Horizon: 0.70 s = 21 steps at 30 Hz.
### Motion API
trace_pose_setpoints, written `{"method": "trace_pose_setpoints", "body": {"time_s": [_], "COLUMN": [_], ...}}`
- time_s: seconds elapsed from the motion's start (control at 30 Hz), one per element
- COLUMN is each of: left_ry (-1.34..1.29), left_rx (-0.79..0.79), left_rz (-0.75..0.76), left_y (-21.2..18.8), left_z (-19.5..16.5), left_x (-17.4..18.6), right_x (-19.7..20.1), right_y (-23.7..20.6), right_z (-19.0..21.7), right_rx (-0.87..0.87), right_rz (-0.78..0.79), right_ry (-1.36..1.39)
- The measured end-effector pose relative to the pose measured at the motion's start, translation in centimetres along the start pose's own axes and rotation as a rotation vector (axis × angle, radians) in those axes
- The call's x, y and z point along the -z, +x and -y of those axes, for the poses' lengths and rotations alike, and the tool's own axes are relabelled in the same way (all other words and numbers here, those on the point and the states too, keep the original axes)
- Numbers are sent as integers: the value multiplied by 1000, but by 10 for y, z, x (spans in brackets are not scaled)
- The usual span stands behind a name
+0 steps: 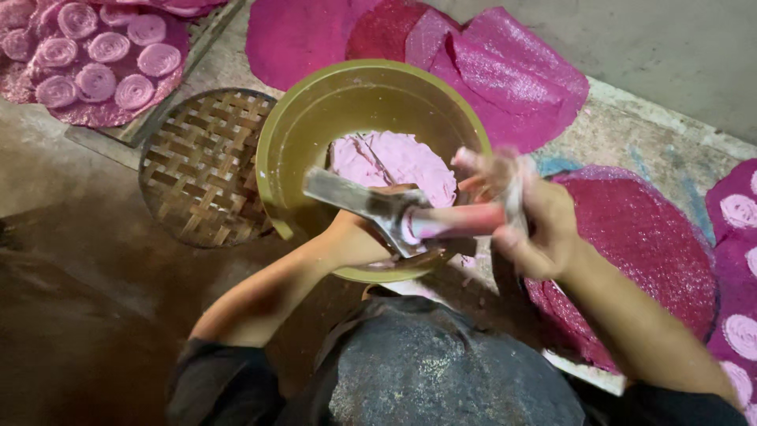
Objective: The person sits at a workbench and uses a hand-held extruder gun to pipe pink paste into spiral rosettes on round pink fabric discs. They load paste into the extruder from a large bowl, squeeze rosettes one at a time onto the discs, and set finished discs aside.
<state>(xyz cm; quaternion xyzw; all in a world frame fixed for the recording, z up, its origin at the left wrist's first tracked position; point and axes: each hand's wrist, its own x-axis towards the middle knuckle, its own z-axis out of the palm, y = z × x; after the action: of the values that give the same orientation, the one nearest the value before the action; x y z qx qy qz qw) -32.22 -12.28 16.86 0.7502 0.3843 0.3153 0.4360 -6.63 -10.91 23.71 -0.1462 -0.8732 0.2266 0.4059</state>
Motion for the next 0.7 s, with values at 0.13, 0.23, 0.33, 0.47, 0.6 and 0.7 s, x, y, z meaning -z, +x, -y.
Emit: {"method": "trace_pose_setpoints", "body": {"time_s": [0.13,0.23,0.33,0.47,0.6,0.7], "left_ry": [83,115,86,-80,-283,-331], "left_rx": [16,14,15,13,5,14], "left_rz": [76,59,80,110,93,65], "left_y": [-1,0,5,20,33,40], "left_z": [-14,-15,-10,-4,-2,-4], "left_x": [-5,-8,-5,7,9,-1], "right_x": [-14,-24,-33,-37,-22,-12], "right_y": [-11,-13,-6,-10,-42,-70], "right_z": [8,9,8,9,-7,-35], "right_rx": [242,284,223,23,-284,-731], "right_rz": [-11,-38,-84,-65,13,488], "right_ry": [-194,-208,-180,-259,232,667]}}
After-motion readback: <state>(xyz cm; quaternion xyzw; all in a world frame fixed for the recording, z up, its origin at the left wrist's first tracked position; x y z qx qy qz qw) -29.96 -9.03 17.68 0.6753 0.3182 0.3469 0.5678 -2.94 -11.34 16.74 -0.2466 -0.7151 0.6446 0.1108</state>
